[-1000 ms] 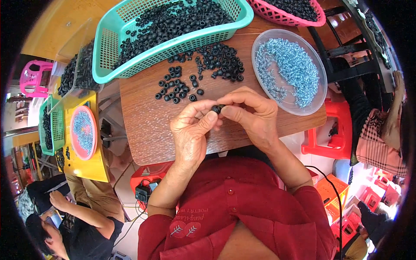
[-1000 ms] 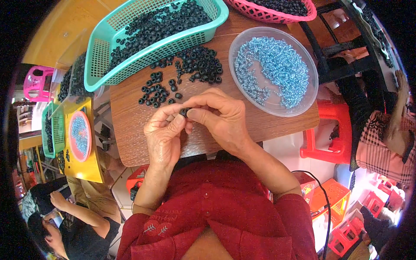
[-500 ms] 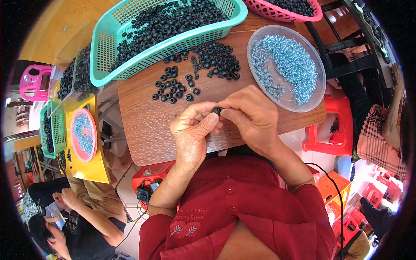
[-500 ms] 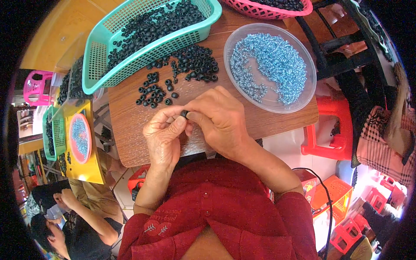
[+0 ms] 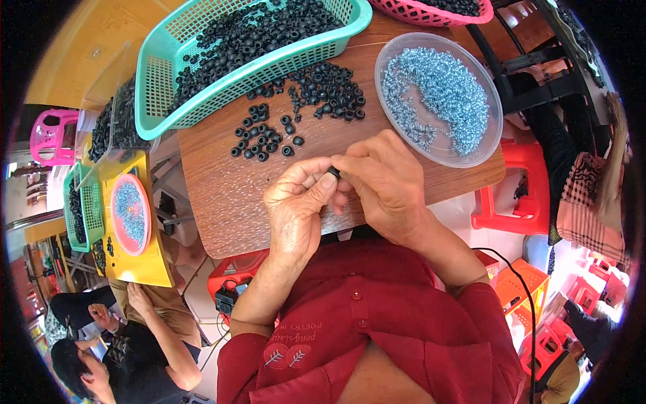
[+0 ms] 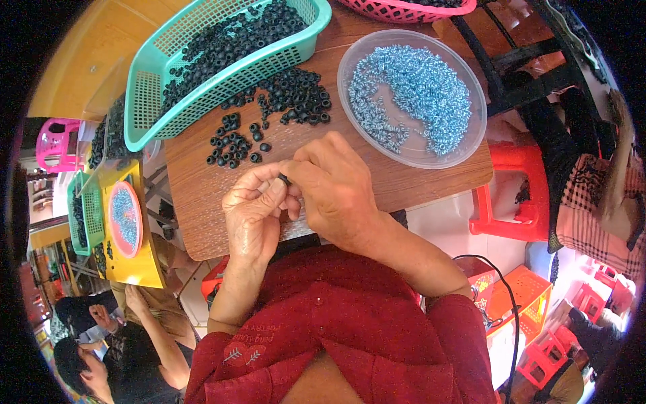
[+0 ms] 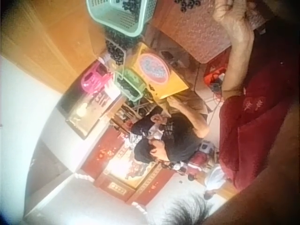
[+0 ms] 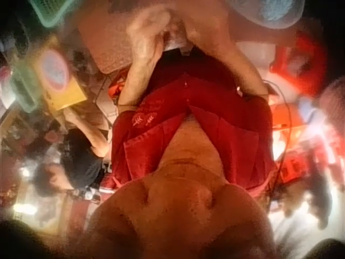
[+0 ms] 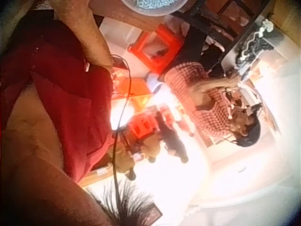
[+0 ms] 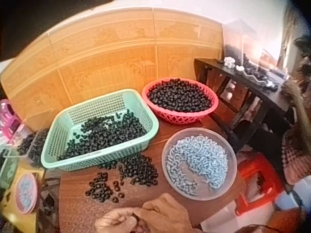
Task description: The person assembles small plastic components by hand, picking up black beads and inserting smaller parts into them at a table.
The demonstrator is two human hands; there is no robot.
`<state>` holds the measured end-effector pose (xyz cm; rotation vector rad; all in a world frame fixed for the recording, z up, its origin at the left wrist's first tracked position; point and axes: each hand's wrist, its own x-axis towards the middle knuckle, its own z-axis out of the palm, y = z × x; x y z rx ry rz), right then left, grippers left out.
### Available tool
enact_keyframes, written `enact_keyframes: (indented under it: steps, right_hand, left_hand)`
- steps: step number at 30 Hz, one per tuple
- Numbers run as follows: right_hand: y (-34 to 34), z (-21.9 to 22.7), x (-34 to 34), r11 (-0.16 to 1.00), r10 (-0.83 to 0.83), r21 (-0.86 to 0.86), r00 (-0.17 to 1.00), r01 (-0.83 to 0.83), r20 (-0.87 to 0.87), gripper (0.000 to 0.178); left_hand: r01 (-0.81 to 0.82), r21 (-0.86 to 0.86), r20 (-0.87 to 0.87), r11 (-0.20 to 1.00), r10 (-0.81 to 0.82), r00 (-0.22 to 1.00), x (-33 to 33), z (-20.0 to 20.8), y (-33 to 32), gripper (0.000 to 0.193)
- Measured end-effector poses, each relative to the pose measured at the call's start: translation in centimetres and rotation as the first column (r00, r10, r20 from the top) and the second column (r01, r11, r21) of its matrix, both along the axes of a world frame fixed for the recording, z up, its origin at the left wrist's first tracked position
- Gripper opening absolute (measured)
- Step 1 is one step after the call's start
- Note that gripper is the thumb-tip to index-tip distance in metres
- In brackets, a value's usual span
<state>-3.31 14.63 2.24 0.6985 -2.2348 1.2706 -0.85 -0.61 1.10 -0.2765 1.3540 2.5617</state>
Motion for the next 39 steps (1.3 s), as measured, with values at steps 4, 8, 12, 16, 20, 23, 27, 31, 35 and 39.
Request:
enact_keyframes:
  steps: [4,8,12,16,20,23,27,31,35,39]
  right_hand:
    - [0.2,-0.3,-0.1,0.999,0.016,-0.031,1.0,-0.016,0.012,0.029]
    - [0.3,-0.4,-0.1,1.0,0.015,-0.028,0.998,-0.014,0.058,0.028]
    - [0.2,-0.3,0.1,1.0,0.012,-0.025,0.996,-0.01,0.09,0.027]
    - [0.4,-0.7,0.4,0.999,0.004,-0.04,0.992,0.001,0.126,0.026]
    - [0.2,-0.5,0.7,0.999,-0.004,-0.032,0.987,0.009,0.16,0.025]
    - [0.3,-0.7,0.4,0.999,0.0,-0.036,0.991,0.005,0.134,0.029]
    - [0.0,-0.5,0.3,0.999,0.019,0.034,0.995,-0.022,0.094,0.031]
    - [-0.3,-1.3,0.3,0.993,0.004,0.114,1.0,-0.007,0.021,0.039]
    - [-0.3,-1.5,0.0,0.989,-0.003,0.15,0.999,0.011,-0.053,0.034]
    - [0.1,-2.1,-0.4,0.988,0.009,0.157,0.999,-0.001,-0.049,0.034]
  left_hand:
    - [0.01,0.039,0.018,0.999,-0.01,1.0,-0.1,0.5,0.0,0.021]
    - [0.021,0.042,0.043,0.999,-0.023,0.999,-0.3,0.3,0.1,0.021]
    - [0.005,-0.036,0.009,0.999,-0.005,1.0,-0.4,0.0,0.4,0.019]
    - [-0.027,-0.083,0.002,0.996,0.027,1.0,-0.4,0.0,0.7,0.015]
    - [-0.058,-0.071,0.028,0.996,0.06,0.998,-0.4,-0.5,0.7,0.012]
    - [-0.079,-0.019,0.035,0.997,0.079,0.996,-0.4,-0.4,0.8,0.009]
    - [-0.189,-0.021,0.013,0.982,0.189,0.982,-0.7,-0.7,1.3,0.006]
    - [-0.152,-0.047,0.049,0.987,0.155,0.987,-0.8,-0.1,1.4,0.006]
    - [-0.144,-0.005,0.028,0.99,0.144,0.989,-0.7,-0.2,1.1,0.01]
    - [0.005,-0.017,0.055,1.0,-0.004,0.998,-0.4,0.1,0.3,0.021]
